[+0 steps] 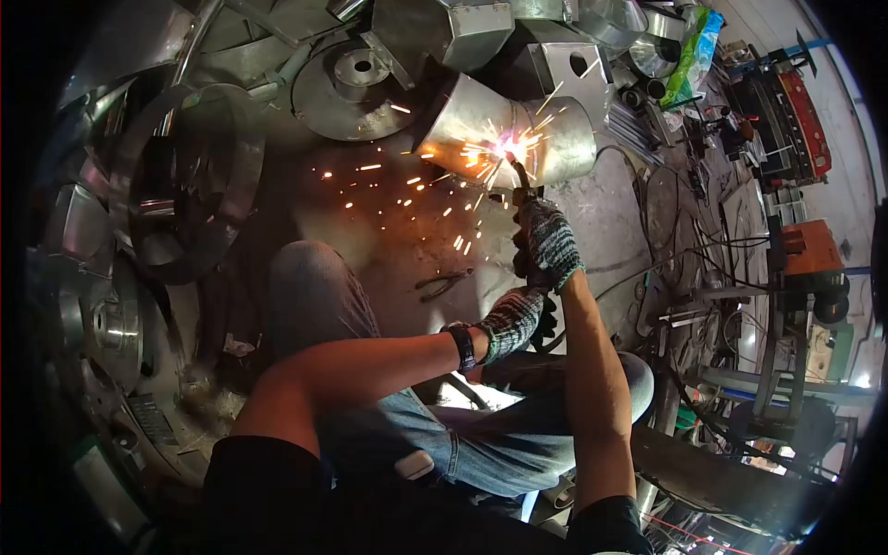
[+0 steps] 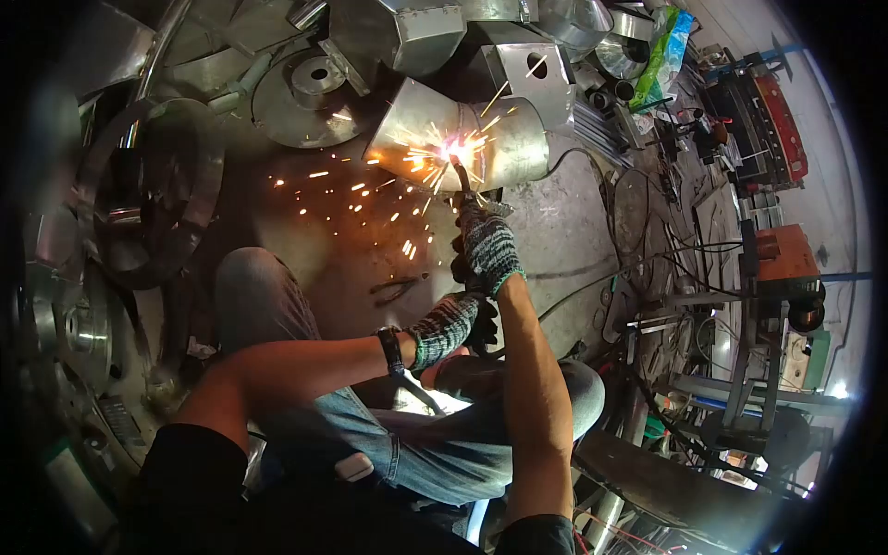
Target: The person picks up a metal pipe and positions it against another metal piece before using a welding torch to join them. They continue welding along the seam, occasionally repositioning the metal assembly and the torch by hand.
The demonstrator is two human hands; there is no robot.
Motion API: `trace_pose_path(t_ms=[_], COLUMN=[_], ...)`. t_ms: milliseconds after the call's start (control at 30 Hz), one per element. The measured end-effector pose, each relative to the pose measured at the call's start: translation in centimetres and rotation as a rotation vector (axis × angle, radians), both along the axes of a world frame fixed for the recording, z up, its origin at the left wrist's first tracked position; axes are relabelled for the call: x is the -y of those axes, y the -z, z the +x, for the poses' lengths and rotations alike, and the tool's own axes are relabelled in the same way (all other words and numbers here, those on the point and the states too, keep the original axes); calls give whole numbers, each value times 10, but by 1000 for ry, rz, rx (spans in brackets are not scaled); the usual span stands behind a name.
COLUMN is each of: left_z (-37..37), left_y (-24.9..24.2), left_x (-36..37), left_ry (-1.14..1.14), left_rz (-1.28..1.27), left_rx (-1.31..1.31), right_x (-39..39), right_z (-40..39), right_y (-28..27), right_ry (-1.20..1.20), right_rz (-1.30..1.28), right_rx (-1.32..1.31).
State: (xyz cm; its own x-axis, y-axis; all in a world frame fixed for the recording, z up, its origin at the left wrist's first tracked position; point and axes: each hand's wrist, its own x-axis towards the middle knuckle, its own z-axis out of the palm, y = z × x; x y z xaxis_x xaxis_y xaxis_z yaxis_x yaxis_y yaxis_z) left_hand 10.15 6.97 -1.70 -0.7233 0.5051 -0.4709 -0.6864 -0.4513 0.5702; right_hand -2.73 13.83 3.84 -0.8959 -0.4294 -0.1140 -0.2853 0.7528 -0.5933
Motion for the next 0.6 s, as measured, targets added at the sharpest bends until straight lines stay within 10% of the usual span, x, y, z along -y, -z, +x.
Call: trace_pose_path(t_ms=[100,600], left_z=[0,2], left_y=[11,-12], left_x=[-5,4], left_ry=[32,-43], left_rz=[-136,109], left_rx=[-85,76], right_x=[2,2], right_z=[1,-1], right_y=[-6,-2], right_ry=[387,375], right_rz=[-183,-86], right_rx=[456,416])
